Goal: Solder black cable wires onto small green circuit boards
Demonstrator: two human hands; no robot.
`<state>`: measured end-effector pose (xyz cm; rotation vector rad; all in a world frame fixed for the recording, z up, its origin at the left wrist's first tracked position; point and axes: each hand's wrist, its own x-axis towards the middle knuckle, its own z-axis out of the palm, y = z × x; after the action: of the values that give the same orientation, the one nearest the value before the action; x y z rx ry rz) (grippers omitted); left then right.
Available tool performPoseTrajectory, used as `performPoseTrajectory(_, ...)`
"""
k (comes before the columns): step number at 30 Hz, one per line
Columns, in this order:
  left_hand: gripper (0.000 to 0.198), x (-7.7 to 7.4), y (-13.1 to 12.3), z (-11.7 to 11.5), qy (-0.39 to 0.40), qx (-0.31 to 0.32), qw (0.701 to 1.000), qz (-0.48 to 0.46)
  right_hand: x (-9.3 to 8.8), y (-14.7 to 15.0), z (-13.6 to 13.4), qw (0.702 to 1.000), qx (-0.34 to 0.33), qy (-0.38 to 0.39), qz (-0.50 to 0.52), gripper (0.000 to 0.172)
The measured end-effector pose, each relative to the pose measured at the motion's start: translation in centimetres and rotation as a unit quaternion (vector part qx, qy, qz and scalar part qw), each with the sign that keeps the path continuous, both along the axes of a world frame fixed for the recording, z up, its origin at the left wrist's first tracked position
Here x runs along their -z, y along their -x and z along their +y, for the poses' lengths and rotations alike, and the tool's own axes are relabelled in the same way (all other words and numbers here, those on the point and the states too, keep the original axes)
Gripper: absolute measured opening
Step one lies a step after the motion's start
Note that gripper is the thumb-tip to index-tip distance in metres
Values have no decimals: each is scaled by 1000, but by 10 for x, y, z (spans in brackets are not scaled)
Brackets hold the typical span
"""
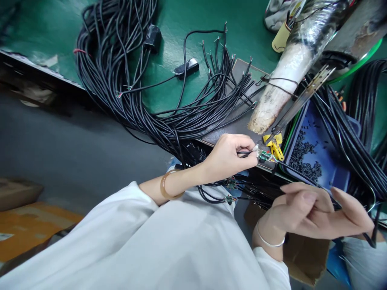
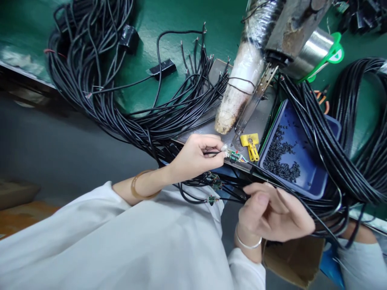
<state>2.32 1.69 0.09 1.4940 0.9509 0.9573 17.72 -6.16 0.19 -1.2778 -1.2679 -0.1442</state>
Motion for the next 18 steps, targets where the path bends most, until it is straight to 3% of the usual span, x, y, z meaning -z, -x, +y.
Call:
performPoseTrajectory(3,19,-1,2,0,8,5,1000,-10,4,7,0,999,8,-34,-8,32)
performPoseTrajectory(7,17,-2,2,-1,47,21,998,-39,10,13,0,988,18,74,-133,22)
performPoseTrajectory(10,16,-1,1,-1,82,31,994,-62,12,13,4,973,-11,102,-207,23)
performPoseTrajectory(18,12,1,-6,8,132,20,983,-125,0,13,21,980,-69,149,-110,12)
